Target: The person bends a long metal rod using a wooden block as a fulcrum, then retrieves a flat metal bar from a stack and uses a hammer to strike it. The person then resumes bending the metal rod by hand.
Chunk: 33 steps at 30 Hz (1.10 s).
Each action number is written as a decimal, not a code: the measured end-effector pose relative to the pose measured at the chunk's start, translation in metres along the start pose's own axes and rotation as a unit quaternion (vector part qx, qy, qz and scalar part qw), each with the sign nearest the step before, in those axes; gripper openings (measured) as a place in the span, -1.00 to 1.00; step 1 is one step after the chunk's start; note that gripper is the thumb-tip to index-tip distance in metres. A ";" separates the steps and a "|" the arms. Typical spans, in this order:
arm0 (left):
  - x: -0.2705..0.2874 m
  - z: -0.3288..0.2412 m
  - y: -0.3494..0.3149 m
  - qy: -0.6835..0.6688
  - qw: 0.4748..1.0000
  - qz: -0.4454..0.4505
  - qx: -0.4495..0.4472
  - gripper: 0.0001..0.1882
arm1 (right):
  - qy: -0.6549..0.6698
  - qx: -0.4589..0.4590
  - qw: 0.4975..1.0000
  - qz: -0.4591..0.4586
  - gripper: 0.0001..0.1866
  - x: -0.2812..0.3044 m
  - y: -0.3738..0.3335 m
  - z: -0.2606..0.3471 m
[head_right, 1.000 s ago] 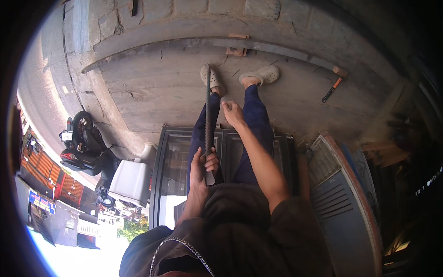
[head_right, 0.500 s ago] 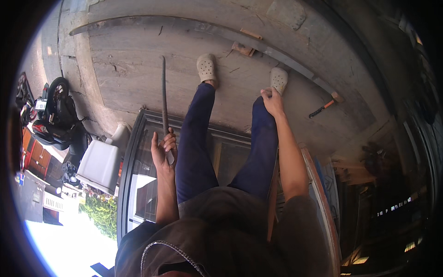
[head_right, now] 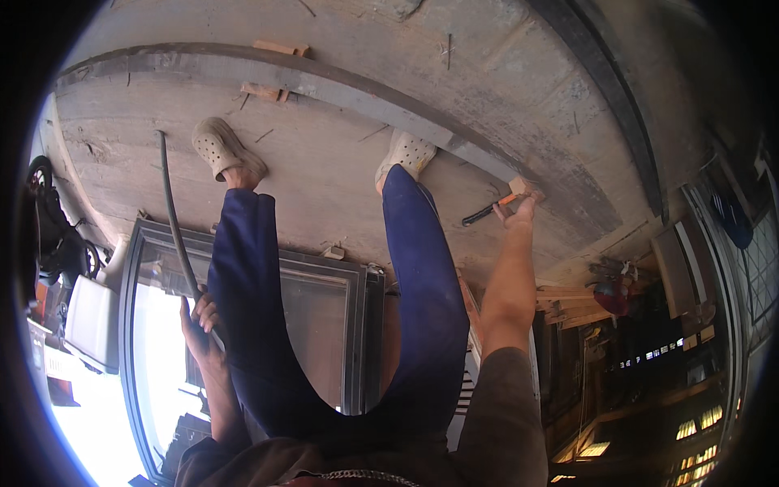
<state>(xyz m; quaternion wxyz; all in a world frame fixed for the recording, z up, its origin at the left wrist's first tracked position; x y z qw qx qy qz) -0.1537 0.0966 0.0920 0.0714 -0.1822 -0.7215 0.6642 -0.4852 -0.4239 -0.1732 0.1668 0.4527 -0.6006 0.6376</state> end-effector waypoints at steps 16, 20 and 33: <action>0.071 0.057 -0.050 0.030 0.997 -0.067 0.026 -0.67 | -0.539 0.784 0.308 -0.002 -0.37 -0.223 -0.290 -0.058; 0.089 0.038 -0.056 0.057 0.995 -0.081 0.031 -0.62 | -0.495 0.836 0.237 -0.004 -0.43 -0.342 -0.395 -0.107; 0.119 0.023 -0.054 0.077 0.993 -0.083 0.038 -0.58 | -0.517 0.792 0.311 -0.092 0.12 -0.344 -0.367 -0.094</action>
Point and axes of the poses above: each hand's wrist, its own y-axis towards the middle knuckle, its own x-axis out of the back of the hand, z = x × y, the point moved 2 cm from there along y, towards the middle knuckle, and after that the axes turned 14 degrees about -y, right-handed, at the moved point
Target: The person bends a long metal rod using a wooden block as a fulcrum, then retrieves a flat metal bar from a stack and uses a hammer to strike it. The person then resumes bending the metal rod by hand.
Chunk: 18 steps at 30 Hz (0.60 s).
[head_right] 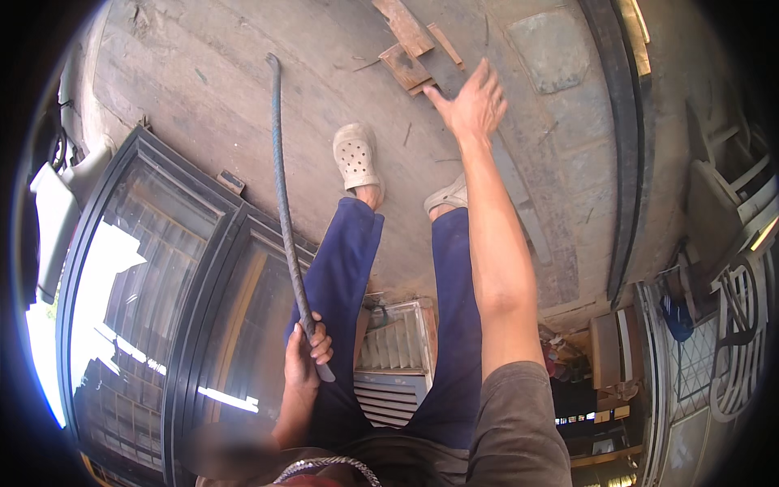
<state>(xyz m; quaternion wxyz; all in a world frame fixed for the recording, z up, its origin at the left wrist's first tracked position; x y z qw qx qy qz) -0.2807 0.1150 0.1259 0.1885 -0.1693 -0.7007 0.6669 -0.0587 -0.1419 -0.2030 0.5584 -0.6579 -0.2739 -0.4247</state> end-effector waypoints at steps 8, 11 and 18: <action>-0.009 0.020 0.004 0.025 0.999 0.011 -0.041 -0.60 | -0.017 0.078 0.996 0.041 -0.53 -0.069 -0.024 -0.055; -0.013 0.029 0.005 0.022 0.998 0.009 -0.055 -0.60 | 0.009 0.064 0.997 0.051 -0.56 -0.065 -0.028 -0.063; -0.014 0.052 0.010 0.000 0.997 0.020 -0.073 -0.59 | 0.027 0.040 0.993 0.104 -0.57 -0.067 -0.101 -0.129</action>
Point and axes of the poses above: each hand's wrist, its own y-axis towards the middle knuckle, its own x-axis out of the back of the hand, z = x × y, the point moved 2 cm from there along y, towards the middle knuckle, and after that the axes turned 14 degrees about -y, right-handed, at the moved point
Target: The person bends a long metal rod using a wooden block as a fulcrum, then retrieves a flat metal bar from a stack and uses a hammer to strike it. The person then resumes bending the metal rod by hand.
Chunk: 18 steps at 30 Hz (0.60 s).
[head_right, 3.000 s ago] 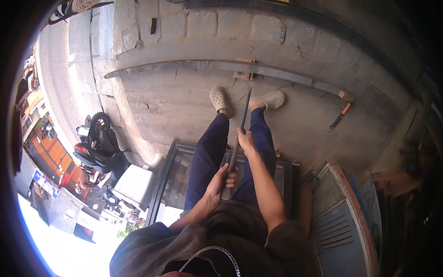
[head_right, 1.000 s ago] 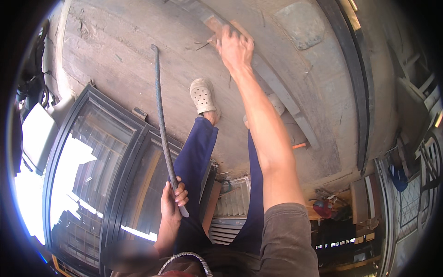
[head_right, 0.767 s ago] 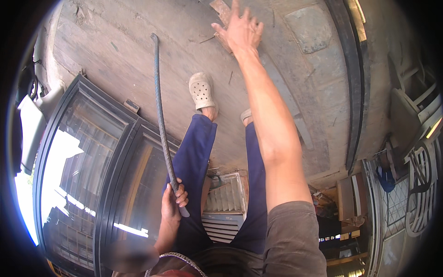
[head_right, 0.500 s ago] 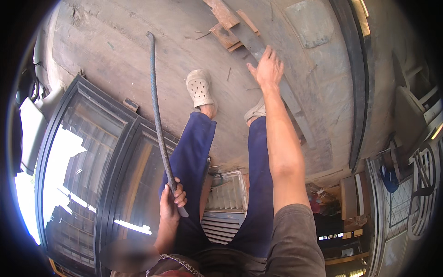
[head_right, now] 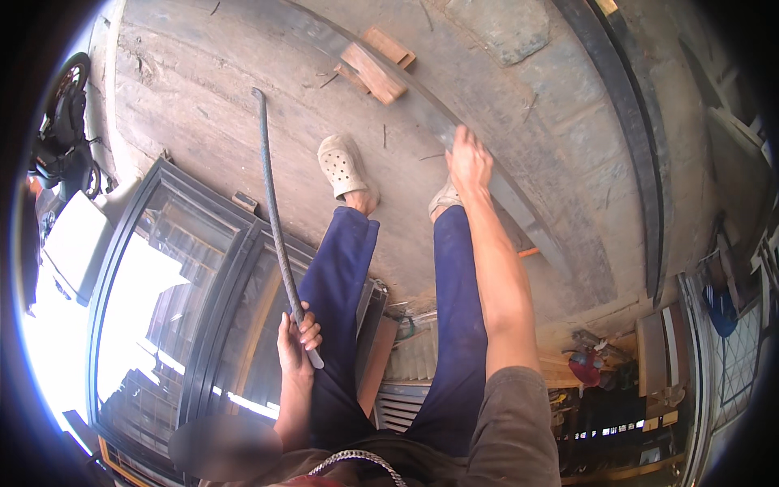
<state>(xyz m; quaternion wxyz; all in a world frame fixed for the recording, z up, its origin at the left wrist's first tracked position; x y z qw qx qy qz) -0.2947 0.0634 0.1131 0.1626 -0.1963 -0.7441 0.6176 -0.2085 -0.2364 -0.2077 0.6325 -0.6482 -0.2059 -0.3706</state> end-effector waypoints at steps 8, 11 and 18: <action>0.006 0.022 -0.001 0.050 0.999 -0.008 -0.001 -0.58 | -0.066 -0.087 0.988 0.108 -0.51 -0.066 -0.108 -0.129; 0.010 0.023 -0.001 0.046 0.999 -0.008 -0.002 -0.59 | -0.080 -0.093 0.987 0.107 -0.51 -0.077 -0.119 -0.151; 0.016 0.021 0.001 0.045 0.999 0.007 -0.002 -0.63 | -0.035 -0.107 0.992 0.055 0.10 -0.039 -0.112 -0.112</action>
Point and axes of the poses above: each hand's wrist, its own y-axis towards the middle knuckle, its own x-axis out of the back of the hand, z = x × y, the point moved 2 cm from there along y, towards the middle knuckle, and after that the axes turned 14 degrees about -y, right-handed, at the moved point
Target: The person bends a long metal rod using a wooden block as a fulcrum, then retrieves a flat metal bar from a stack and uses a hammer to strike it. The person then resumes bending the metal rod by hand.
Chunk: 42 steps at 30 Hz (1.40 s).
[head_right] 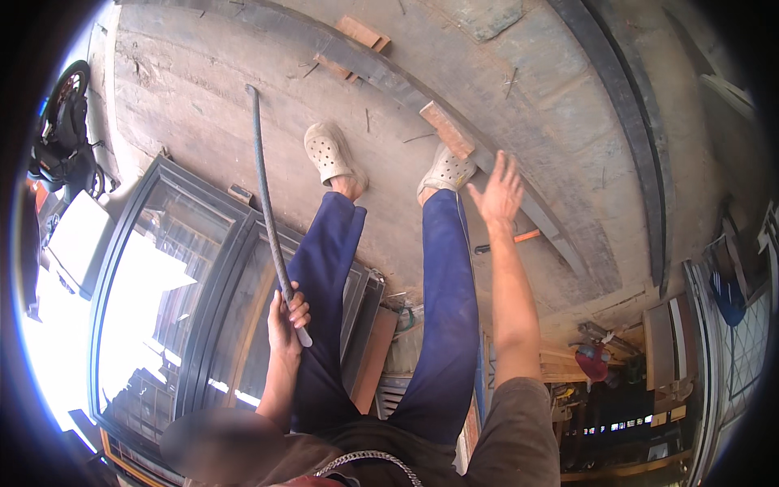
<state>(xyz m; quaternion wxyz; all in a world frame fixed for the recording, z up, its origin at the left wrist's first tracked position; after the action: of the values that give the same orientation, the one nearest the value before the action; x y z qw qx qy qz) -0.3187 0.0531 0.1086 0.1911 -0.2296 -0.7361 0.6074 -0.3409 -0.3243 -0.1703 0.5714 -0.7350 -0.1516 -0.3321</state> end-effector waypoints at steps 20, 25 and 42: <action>0.034 -0.027 0.012 -0.007 0.997 0.035 0.073 -0.62 | 0.010 0.038 0.991 -0.127 -0.47 0.089 0.065 0.151; 0.038 -0.043 0.013 0.004 0.993 0.019 0.118 -0.72 | 0.034 0.095 0.986 -0.129 -0.46 0.143 0.092 0.263; 0.036 -0.046 0.015 -0.067 0.983 -0.018 0.172 -0.77 | -0.073 0.140 0.959 -0.236 -0.45 0.201 0.160 0.421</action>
<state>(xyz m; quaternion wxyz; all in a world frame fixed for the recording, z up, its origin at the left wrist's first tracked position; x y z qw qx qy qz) -0.3206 0.1132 0.1032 0.1892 -0.1392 -0.6357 0.7353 0.0356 -0.0080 -0.2092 0.5613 -0.6134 -0.4073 -0.3780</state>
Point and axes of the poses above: each hand's wrist, its own y-axis towards the middle knuckle, its own x-axis out of the back of the hand, z = x × y, the point moved 2 cm from there along y, towards the middle knuckle, and after that the axes turned 14 degrees about -y, right-handed, at the moved point
